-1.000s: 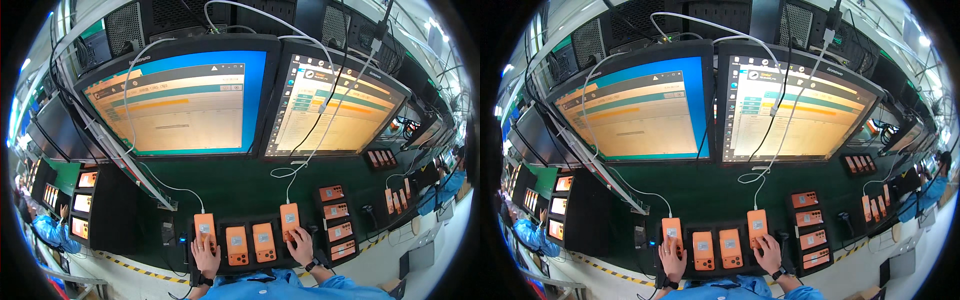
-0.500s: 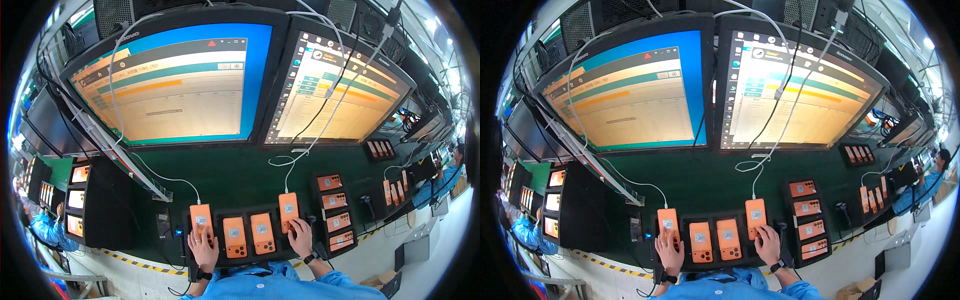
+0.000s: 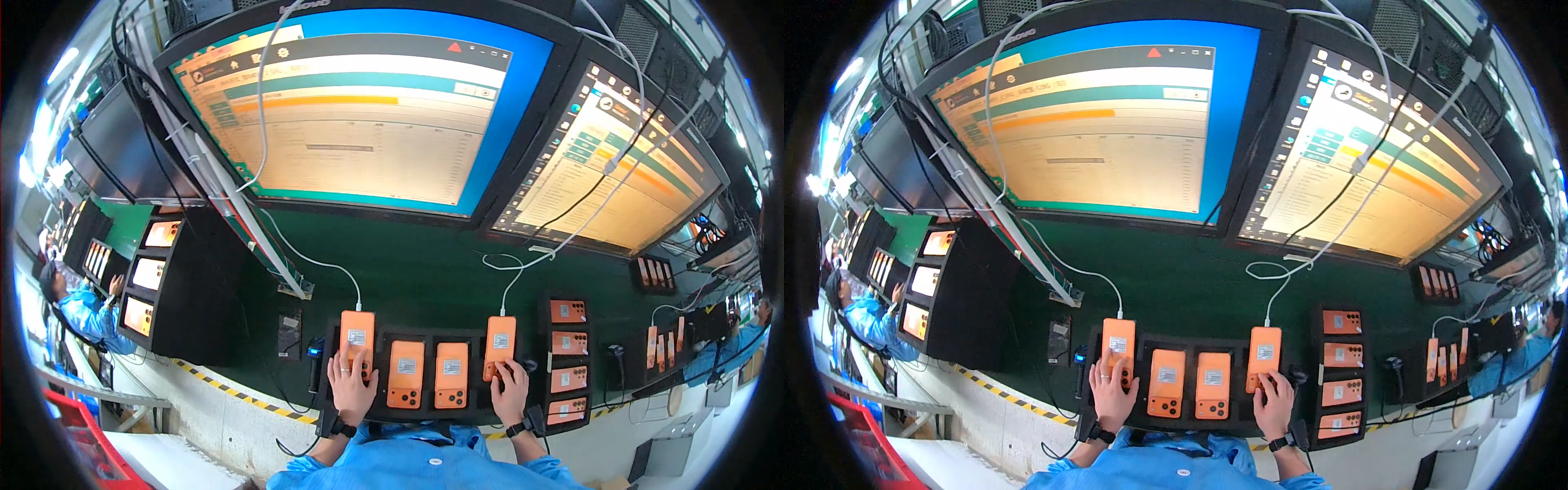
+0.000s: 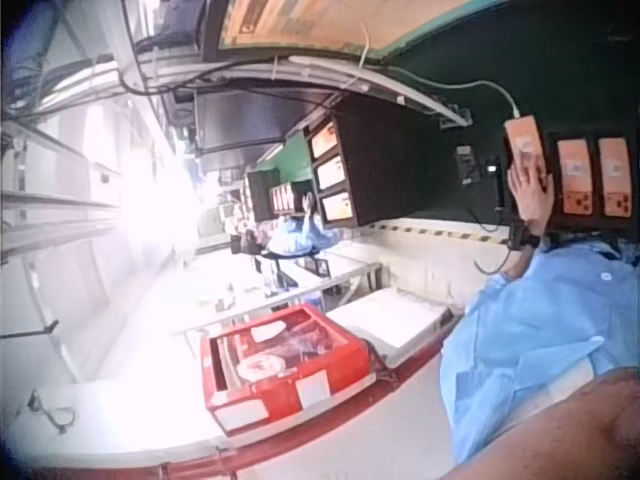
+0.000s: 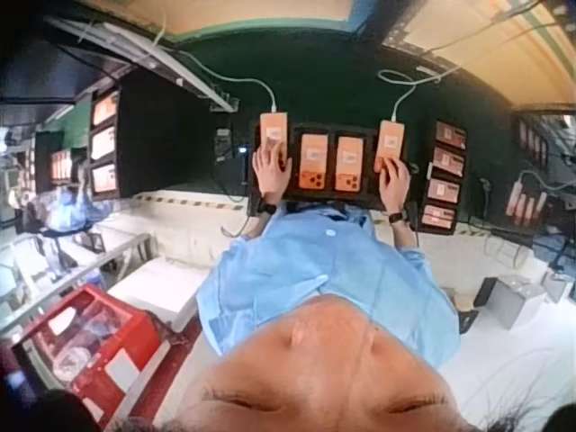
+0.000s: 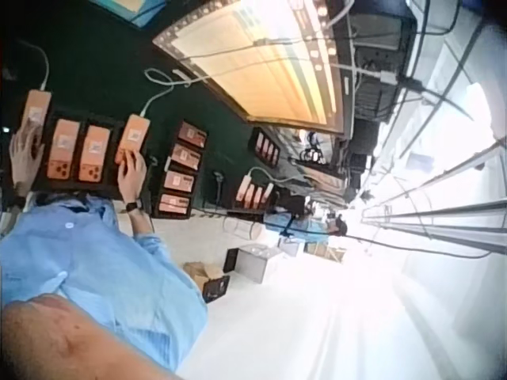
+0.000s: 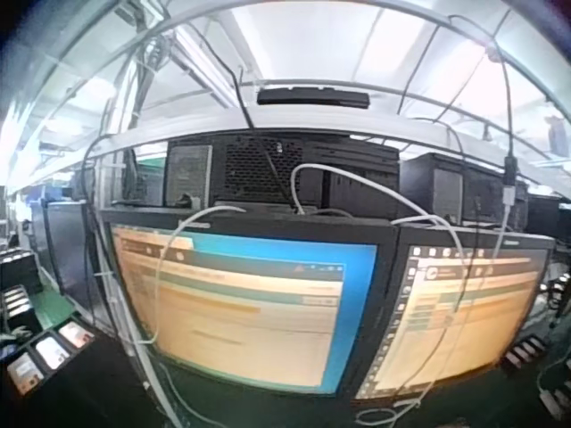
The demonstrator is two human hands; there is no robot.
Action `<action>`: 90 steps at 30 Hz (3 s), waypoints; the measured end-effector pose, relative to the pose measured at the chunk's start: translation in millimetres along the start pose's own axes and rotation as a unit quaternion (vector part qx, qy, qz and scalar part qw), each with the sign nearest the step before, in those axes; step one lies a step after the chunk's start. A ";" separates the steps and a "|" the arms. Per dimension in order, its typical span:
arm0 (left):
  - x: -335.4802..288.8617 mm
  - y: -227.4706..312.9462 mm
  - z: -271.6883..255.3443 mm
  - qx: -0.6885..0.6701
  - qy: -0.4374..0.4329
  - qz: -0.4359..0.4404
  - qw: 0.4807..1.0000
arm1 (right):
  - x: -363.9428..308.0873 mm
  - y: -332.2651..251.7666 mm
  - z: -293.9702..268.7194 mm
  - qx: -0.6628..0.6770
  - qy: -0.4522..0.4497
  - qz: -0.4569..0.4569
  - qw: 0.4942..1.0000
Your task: Scanning barcodes on orange handheld devices and connecting them to cables on an electronics assembly line.
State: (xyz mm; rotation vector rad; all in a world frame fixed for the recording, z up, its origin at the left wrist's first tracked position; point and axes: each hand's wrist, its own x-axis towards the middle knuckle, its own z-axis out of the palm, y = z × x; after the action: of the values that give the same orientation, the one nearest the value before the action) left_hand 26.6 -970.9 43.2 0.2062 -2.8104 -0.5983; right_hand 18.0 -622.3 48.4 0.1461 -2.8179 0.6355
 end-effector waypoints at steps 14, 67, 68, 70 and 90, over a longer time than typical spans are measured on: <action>0.1 -1.6 -0.1 0.015 -0.001 0.020 1.000 | -1.3 0.9 0.7 -0.005 0.000 -0.001 1.000; -0.1 3.8 -3.4 -0.002 -0.012 -0.005 1.000 | 1.1 -2.1 -6.2 0.000 0.012 0.010 1.000; -0.2 3.8 -3.7 0.000 -0.019 -0.017 1.000 | 1.1 -2.6 -6.4 0.003 0.011 -0.001 1.000; 0.3 4.3 -4.2 -0.002 -0.006 -0.001 1.000 | 1.2 -3.2 -6.5 -0.002 0.011 0.012 1.000; 1.0 5.0 -4.3 0.002 -0.001 -0.007 1.000 | 0.9 -3.4 -6.1 -0.003 0.016 0.001 1.000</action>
State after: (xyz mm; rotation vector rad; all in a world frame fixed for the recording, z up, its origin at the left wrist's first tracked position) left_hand 26.5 -968.1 49.2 0.2264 -2.8144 -0.5961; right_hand 19.0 -622.8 55.3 0.1299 -2.7895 0.6231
